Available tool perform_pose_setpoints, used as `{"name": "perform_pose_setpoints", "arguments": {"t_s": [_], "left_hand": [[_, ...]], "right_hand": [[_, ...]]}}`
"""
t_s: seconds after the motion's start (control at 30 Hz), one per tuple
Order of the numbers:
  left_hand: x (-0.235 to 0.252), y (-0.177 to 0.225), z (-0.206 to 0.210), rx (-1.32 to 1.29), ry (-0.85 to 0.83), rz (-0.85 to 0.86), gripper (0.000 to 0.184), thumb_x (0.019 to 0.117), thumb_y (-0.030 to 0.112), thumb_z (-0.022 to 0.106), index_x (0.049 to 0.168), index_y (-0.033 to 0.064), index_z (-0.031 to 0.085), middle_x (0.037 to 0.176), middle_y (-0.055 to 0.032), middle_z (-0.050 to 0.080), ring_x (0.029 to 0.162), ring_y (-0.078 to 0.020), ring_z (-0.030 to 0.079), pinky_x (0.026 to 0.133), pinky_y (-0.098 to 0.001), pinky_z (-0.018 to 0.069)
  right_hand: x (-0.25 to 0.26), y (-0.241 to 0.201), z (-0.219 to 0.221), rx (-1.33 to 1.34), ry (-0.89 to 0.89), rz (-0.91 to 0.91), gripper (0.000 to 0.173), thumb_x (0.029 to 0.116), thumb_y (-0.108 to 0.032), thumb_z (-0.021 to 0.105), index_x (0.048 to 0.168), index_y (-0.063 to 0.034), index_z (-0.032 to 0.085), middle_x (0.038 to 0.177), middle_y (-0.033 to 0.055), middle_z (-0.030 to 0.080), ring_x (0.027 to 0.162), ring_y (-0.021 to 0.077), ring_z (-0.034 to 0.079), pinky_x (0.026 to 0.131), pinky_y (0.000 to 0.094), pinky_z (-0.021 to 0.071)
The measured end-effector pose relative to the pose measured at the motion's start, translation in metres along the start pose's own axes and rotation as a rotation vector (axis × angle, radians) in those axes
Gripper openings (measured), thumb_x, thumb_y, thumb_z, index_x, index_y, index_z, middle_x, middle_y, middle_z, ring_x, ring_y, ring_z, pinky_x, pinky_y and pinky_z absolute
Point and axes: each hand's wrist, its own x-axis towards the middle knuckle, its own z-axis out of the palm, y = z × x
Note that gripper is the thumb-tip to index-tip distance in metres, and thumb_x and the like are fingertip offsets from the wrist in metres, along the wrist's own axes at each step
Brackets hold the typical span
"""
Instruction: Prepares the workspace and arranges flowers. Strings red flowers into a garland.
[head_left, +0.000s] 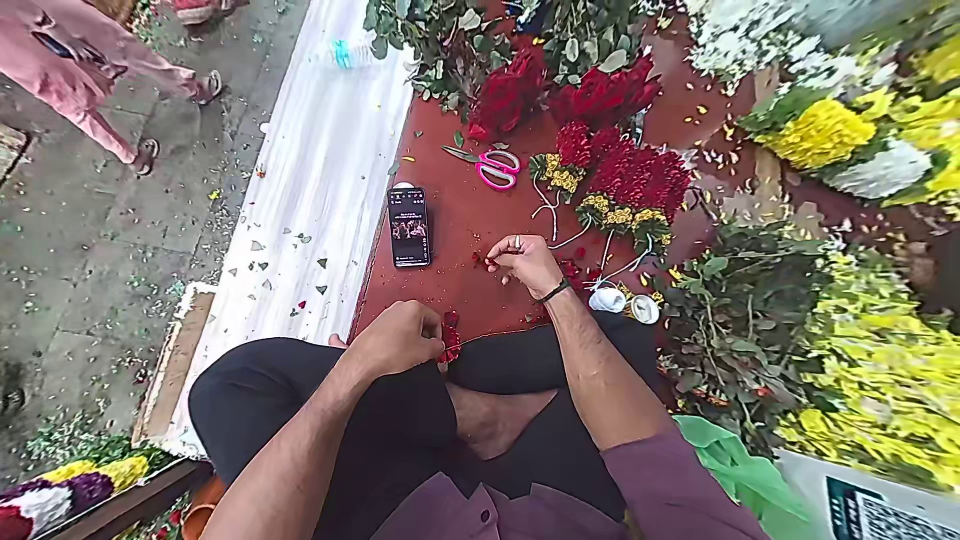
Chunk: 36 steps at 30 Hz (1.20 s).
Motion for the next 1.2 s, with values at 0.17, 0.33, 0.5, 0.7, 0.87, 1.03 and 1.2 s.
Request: {"name": "perform_pose_setpoints", "arguments": {"t_s": [0.17, 0.33, 0.5, 0.7, 0.87, 1.03, 1.2], "left_hand": [[0.0, -0.001, 0.0, -0.002, 0.009, 0.018, 0.012, 0.0897, 0.03, 0.07, 0.086, 0.0183, 0.073, 0.073, 0.0038, 0.067, 0.067, -0.0111, 0.062, 0.064, -0.0419, 0.0524], [-0.001, -0.003, -0.002, -0.037, 0.034, 0.005, 0.013, 0.0897, 0.029, 0.072, 0.085, 0.0167, 0.073, 0.071, 0.0032, 0.068, 0.064, -0.0102, 0.064, 0.063, -0.0391, 0.0545], [0.001, -0.006, -0.005, -0.066, 0.082, -0.023, 0.013, 0.0892, 0.029, 0.073, 0.082, 0.017, 0.073, 0.069, 0.0036, 0.068, 0.061, -0.0094, 0.063, 0.06, -0.0373, 0.0537], [0.001, -0.006, -0.008, -0.089, 0.151, -0.068, 0.017, 0.0906, 0.028, 0.073, 0.08, 0.0148, 0.072, 0.067, 0.0014, 0.064, 0.059, -0.012, 0.06, 0.058, -0.039, 0.0512], [0.003, -0.008, -0.007, -0.116, 0.178, -0.096, 0.018, 0.0891, 0.029, 0.073, 0.079, 0.0145, 0.071, 0.065, 0.0013, 0.063, 0.056, -0.0119, 0.057, 0.055, -0.0376, 0.0486], [0.004, -0.009, -0.005, -0.209, 0.224, -0.141, 0.019, 0.0897, 0.028, 0.076, 0.079, 0.0125, 0.072, 0.066, -0.0012, 0.067, 0.054, -0.0127, 0.06, 0.054, -0.0359, 0.0523], [0.003, -0.007, -0.002, -0.41, 0.172, -0.047, 0.016, 0.0999, 0.015, 0.066, 0.095, 0.003, 0.075, 0.075, -0.0052, 0.072, 0.06, -0.0133, 0.068, 0.059, -0.0306, 0.0601]], "right_hand": [[-0.02, -0.008, 0.001, 0.055, -0.01, -0.021, 0.018, 0.0962, 0.004, 0.058, 0.106, 0.0024, 0.074, 0.098, 0.0143, 0.076, 0.074, 0.0217, 0.074, 0.059, 0.0363, 0.062], [-0.035, -0.011, 0.007, 0.049, -0.021, -0.155, 0.035, 0.0812, 0.017, 0.062, 0.111, 0.0032, 0.074, 0.098, 0.0142, 0.077, 0.073, 0.021, 0.074, 0.063, 0.0362, 0.0632], [-0.039, -0.013, 0.017, 0.058, 0.042, -0.224, 0.024, 0.0827, 0.007, 0.077, 0.106, 0.001, 0.076, 0.096, 0.0119, 0.078, 0.072, 0.0204, 0.074, 0.065, 0.0358, 0.0646], [-0.057, -0.023, 0.029, -0.011, 0.09, -0.275, 0.014, 0.0903, -0.002, 0.075, 0.104, -0.0054, 0.075, 0.09, 0.0076, 0.077, 0.065, 0.0184, 0.07, 0.057, 0.0334, 0.061], [-0.076, -0.033, 0.042, 0.103, 0.134, -0.263, 0.038, 0.0822, 0.006, 0.078, 0.114, -0.0076, 0.063, 0.09, 0.01, 0.075, 0.064, 0.0242, 0.07, 0.048, 0.0366, 0.059], [-0.11, -0.052, 0.061, 0.297, 0.005, -0.104, 0.046, 0.0762, 0.009, 0.081, 0.117, -0.0011, 0.063, 0.088, 0.0173, 0.075, 0.069, 0.0282, 0.073, 0.059, 0.039, 0.0627], [-0.123, -0.05, 0.085, 0.347, -0.111, -0.003, 0.046, 0.0765, 0.008, 0.082, 0.114, 0.0014, 0.056, 0.082, 0.0194, 0.074, 0.065, 0.0287, 0.073, 0.055, 0.0363, 0.0618]]}}
